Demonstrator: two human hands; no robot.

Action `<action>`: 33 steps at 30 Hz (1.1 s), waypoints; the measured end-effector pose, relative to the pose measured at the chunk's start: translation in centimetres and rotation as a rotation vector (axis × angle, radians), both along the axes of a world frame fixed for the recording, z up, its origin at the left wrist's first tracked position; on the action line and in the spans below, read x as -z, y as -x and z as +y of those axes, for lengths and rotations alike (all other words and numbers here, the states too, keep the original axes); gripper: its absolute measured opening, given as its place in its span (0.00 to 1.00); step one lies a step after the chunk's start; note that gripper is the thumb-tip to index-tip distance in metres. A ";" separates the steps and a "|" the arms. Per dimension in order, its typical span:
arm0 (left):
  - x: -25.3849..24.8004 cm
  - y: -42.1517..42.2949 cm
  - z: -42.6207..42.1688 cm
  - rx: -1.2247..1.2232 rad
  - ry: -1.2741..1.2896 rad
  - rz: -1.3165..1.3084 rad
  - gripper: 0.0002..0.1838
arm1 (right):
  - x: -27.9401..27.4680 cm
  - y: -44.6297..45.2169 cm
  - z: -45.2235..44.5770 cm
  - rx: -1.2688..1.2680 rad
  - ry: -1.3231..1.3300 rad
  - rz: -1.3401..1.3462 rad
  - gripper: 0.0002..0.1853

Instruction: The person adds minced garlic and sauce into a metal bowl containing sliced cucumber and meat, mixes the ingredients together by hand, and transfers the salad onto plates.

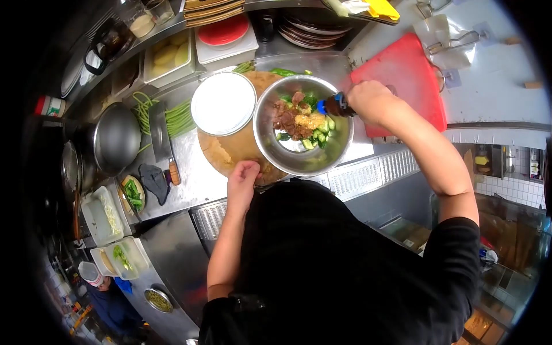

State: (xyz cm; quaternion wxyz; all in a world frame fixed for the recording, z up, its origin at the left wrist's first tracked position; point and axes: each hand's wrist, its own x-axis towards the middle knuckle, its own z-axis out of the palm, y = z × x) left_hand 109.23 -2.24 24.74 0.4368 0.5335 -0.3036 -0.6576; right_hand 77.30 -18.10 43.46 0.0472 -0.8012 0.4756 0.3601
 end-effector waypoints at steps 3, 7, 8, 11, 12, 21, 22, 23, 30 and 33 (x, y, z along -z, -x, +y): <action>0.5 -0.3 0.2 0.024 -0.002 -0.041 0.08 | 1.3 1.9 0.1 0.083 -0.005 -0.111 0.19; 1.0 -0.1 0.5 0.068 0.078 -0.136 0.11 | 1.4 4.1 2.4 0.258 -0.006 -0.679 0.32; 0.9 -0.2 0.4 0.101 0.091 -0.237 0.11 | 2.7 4.9 2.9 0.230 0.014 -0.781 0.34; 0.5 -0.2 0.6 0.018 0.138 -0.279 0.12 | 4.4 5.4 4.3 0.435 -0.043 -0.943 0.41; 0.2 -0.4 0.4 -0.002 0.170 -0.323 0.12 | 5.2 5.9 4.9 0.505 -0.062 -1.018 0.43; -1.0 0.0 1.5 -0.148 0.181 -0.274 0.12 | 2.1 6.6 -0.5 0.501 -0.092 -1.957 0.42; -0.8 0.1 1.5 -0.145 0.197 -0.375 0.12 | 0.1 6.3 -1.9 0.476 -0.092 -2.038 0.40; -1.1 0.1 1.6 -0.139 0.190 -0.373 0.12 | -2.0 6.0 -3.3 0.447 -0.093 -2.117 0.38; -3.1 -0.3 3.0 -0.227 0.184 -0.322 0.12 | -15.3 4.9 -11.7 -0.207 0.046 -2.415 0.24; -2.0 -0.5 3.5 -0.289 0.180 -0.307 0.11 | -20.6 -0.7 -8.1 0.067 -0.074 -2.581 0.11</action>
